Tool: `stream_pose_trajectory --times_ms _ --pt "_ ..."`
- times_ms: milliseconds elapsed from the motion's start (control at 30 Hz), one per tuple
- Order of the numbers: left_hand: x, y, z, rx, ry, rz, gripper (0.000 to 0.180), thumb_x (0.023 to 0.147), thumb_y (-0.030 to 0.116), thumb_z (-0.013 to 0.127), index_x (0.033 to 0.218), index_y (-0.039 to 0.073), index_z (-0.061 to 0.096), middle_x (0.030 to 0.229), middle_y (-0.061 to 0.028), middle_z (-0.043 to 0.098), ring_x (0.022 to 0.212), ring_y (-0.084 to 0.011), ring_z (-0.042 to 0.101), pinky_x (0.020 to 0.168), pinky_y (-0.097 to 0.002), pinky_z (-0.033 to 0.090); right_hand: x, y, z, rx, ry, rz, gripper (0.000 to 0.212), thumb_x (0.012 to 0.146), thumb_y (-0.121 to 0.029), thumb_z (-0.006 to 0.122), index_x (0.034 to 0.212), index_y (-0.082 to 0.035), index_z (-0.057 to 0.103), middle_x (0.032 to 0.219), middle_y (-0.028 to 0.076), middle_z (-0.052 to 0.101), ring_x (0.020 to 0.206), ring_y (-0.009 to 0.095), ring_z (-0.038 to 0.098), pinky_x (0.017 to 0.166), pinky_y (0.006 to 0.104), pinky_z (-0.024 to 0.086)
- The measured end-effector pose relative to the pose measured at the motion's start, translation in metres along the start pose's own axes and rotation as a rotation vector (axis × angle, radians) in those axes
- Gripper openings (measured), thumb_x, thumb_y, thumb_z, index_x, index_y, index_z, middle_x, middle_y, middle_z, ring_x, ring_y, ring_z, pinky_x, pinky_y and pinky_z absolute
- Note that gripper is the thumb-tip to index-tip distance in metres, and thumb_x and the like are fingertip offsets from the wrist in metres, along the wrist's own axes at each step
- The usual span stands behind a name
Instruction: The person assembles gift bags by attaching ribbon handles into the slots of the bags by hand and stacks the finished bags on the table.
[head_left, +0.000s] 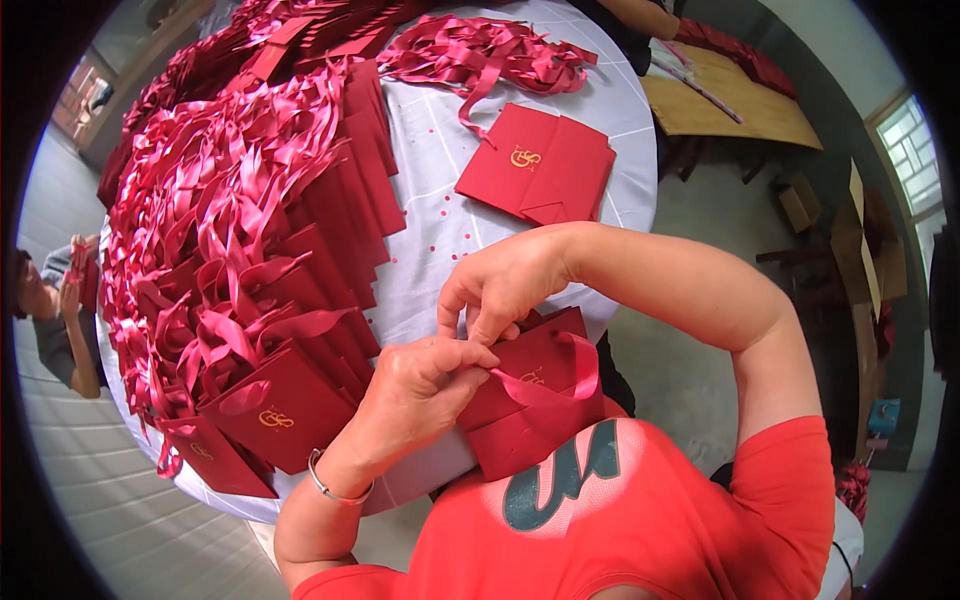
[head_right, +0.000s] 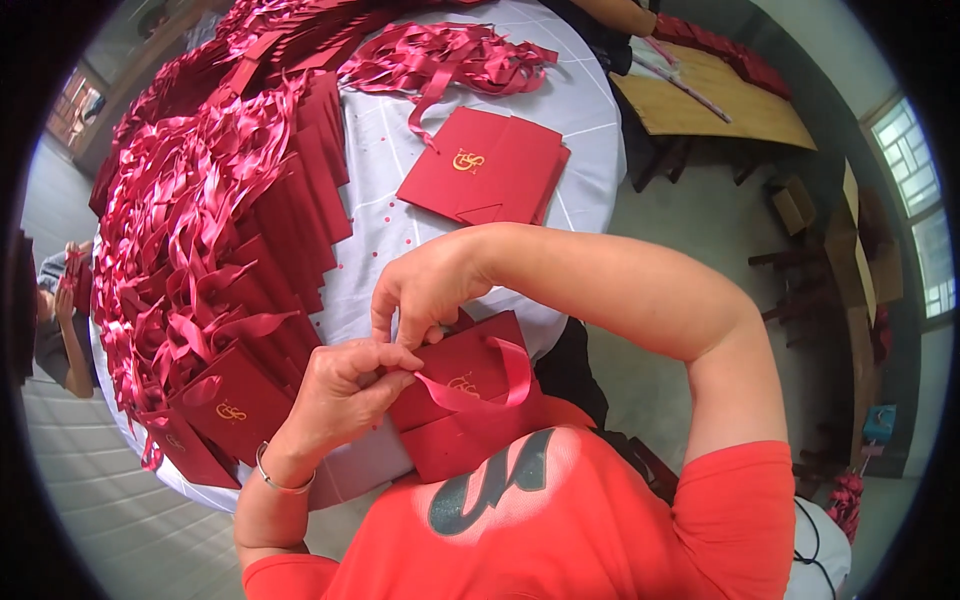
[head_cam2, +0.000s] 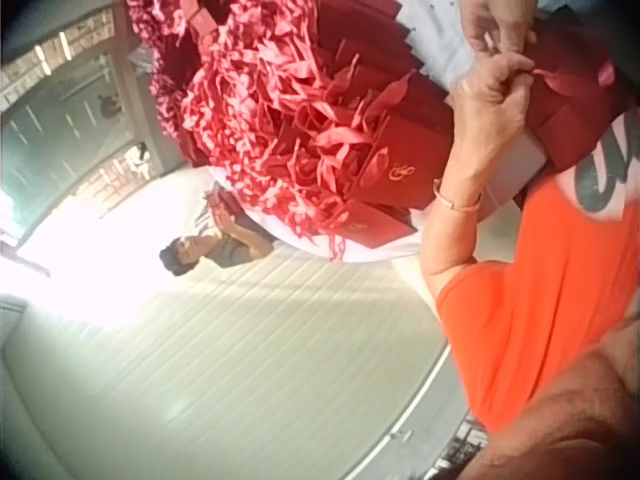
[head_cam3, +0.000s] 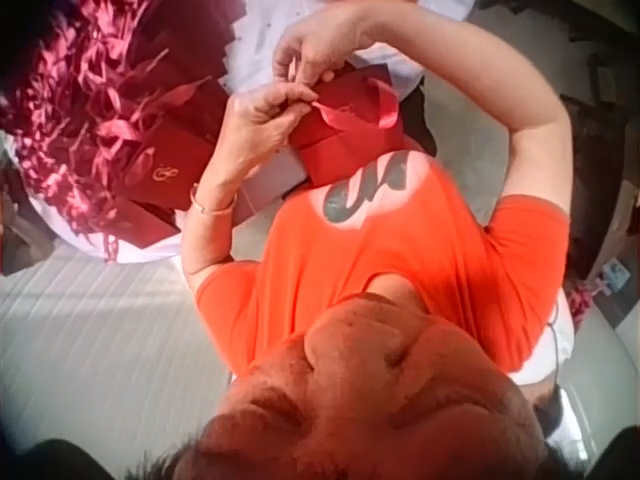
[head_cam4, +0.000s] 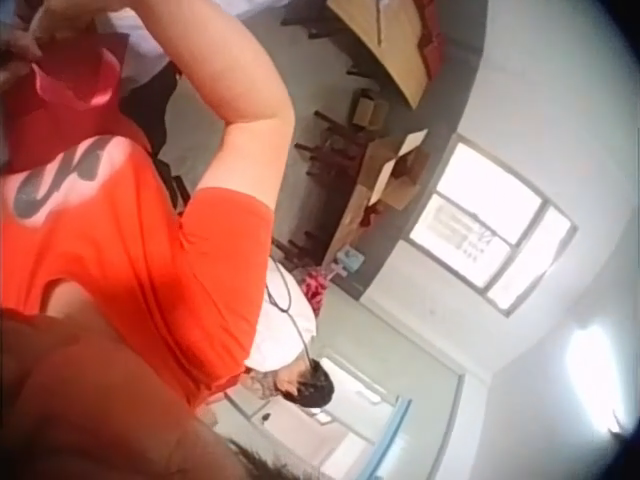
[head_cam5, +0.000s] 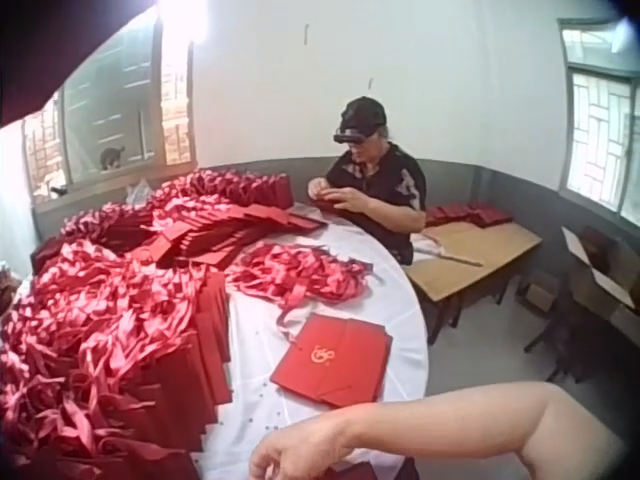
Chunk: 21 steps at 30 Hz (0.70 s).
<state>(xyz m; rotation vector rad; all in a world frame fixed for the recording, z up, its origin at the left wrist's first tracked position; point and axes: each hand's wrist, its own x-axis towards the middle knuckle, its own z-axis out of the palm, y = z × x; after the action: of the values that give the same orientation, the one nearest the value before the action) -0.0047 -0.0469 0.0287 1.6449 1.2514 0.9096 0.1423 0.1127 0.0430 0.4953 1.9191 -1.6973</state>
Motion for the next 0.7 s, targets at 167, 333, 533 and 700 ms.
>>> stream_pose_trajectory --times_ms 167,333,533,700 --pt "0.002 0.003 -0.003 0.064 -0.007 0.081 0.015 0.080 -0.001 0.078 0.094 0.004 0.074 0.070 -0.0009 0.064 0.050 -0.0026 0.055 0.045 -0.0214 0.041 0.002 0.005 0.000 0.158 0.007 -0.009 0.039 0.078 -0.010 0.072 0.115 0.000 0.064 0.083 0.001 0.069 0.067 0.009 0.057 0.058 0.0249 0.045" --pt "0.003 0.000 -0.004 0.074 -0.004 0.012 0.016 0.077 -0.001 0.080 0.090 0.004 0.073 0.071 -0.0020 0.065 0.050 -0.0018 0.052 0.047 -0.0211 0.039 0.002 0.010 0.008 0.233 0.149 0.008 0.040 0.073 -0.005 0.073 0.110 0.002 0.061 0.078 0.004 0.069 0.064 0.010 0.058 0.054 0.0256 0.044" --pt "0.006 -0.008 -0.001 0.066 -0.009 0.055 0.018 0.074 -0.005 0.077 0.090 0.004 0.073 0.075 -0.0011 0.067 0.049 -0.0013 0.048 0.049 -0.0204 0.039 -0.003 0.013 0.015 0.267 0.364 -0.047 0.038 0.072 0.002 0.074 0.106 0.002 0.056 0.075 0.008 0.067 0.057 0.012 0.057 0.050 0.0254 0.045" --pt "0.005 -0.010 0.005 0.081 0.029 0.091 0.018 0.075 -0.006 0.076 0.090 0.004 0.074 0.074 -0.0009 0.067 0.049 -0.0018 0.047 0.049 -0.0211 0.039 -0.004 0.029 0.013 0.114 0.757 -0.312 0.025 0.078 0.000 0.073 0.096 0.002 0.056 0.079 0.010 0.068 0.066 0.013 0.064 0.059 0.0298 0.052"
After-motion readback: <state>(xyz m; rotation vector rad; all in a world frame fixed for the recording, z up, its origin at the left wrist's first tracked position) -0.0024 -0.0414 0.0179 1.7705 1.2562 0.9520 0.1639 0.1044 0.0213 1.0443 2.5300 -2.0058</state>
